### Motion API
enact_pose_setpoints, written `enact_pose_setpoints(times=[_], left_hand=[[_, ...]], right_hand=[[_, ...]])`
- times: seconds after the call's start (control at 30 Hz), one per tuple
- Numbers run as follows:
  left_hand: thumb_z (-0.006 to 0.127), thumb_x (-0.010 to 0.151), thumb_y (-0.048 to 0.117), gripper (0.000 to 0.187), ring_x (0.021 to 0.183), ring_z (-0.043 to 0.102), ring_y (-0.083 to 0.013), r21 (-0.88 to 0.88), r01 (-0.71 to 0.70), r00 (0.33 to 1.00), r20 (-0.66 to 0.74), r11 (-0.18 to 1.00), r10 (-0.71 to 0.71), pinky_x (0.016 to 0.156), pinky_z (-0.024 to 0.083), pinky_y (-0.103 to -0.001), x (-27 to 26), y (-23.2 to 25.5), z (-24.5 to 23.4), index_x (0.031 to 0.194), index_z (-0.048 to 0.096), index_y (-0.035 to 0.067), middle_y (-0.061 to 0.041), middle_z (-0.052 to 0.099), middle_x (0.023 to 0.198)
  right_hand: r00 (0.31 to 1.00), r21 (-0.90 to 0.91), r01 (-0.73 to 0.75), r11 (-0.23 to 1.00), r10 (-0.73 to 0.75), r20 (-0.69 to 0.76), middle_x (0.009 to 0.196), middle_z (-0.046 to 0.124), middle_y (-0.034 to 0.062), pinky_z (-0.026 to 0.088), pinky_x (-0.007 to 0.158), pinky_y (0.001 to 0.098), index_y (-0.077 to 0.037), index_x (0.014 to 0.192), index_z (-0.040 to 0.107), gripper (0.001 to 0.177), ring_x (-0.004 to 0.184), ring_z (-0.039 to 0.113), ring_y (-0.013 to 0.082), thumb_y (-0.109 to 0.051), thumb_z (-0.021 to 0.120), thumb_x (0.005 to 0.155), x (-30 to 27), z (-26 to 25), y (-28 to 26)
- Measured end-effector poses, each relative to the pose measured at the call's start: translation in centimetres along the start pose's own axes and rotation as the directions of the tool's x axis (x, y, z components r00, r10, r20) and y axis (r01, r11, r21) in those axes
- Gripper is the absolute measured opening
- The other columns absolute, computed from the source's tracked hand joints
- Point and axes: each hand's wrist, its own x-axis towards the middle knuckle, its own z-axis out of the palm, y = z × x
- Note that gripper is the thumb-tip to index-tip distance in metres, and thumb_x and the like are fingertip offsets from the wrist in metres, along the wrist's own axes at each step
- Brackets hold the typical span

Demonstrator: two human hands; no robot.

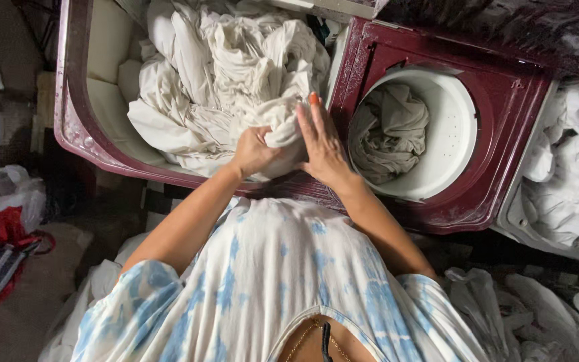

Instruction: The person transfers white linens from a pile on the floor into a washing machine tub, moves them between different tubs, and handles the wet clothes while the machines are running.

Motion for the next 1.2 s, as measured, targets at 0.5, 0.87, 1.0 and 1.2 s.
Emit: enact_pose_setpoints(times=[0.5,0.87,1.0,1.2], left_hand=[[0.075,0.075,0.010,0.030,0.077,0.075,-0.0170,-0.136,-0.606,0.785,0.062,0.784,0.617,0.070,0.059,-0.033,-0.3,26.7,-1.5,0.104,0.074,0.001,-0.010,0.075,0.089],[0.077,0.103,0.039,0.063,0.144,0.048,-0.0291,-0.227,-0.725,0.653,0.072,0.650,0.754,0.124,0.041,-0.042,4.1,22.4,3.6,0.149,0.048,0.008,-0.015,0.050,0.151],[0.061,0.106,0.039,0.058,0.146,0.049,-0.0293,-0.393,-0.311,0.896,-0.425,0.865,0.129,0.125,0.039,-0.042,8.9,7.0,-3.0,0.151,0.046,0.006,-0.016,0.048,0.156],[0.034,0.087,0.081,0.103,0.154,0.022,-0.0448,-0.663,0.732,0.288,0.507,-0.155,-0.812,0.117,0.023,-0.069,7.7,-8.9,0.0,0.163,0.014,0.014,-0.025,0.019,0.170]], right_hand=[[0.808,0.628,0.083,0.774,0.316,-0.497,0.118,0.062,0.0016,0.054,0.084,0.0273,-0.001,0.133,0.048,0.080,0.101,0.064,0.0113,-0.056,0.082,0.086,2.0,-13.9,-5.5],[0.461,0.907,0.420,-0.001,0.861,-0.213,0.137,0.061,0.0194,0.055,0.112,0.0468,0.001,0.141,0.051,0.059,0.130,0.063,0.0323,-0.038,0.041,0.098,-14.5,-9.5,16.7],[0.095,0.972,-0.225,-0.072,0.991,0.096,0.134,0.066,0.0116,0.054,0.093,0.0394,-0.005,0.139,0.061,0.055,0.117,0.066,0.0267,-0.040,0.045,0.099,-15.5,-3.4,23.8],[0.183,0.025,-0.982,0.189,0.972,-0.148,0.150,0.049,0.0164,0.053,0.097,0.0420,-0.003,0.140,0.056,0.045,0.124,0.059,0.0332,-0.019,0.060,0.099,-12.4,-12.5,13.5]])
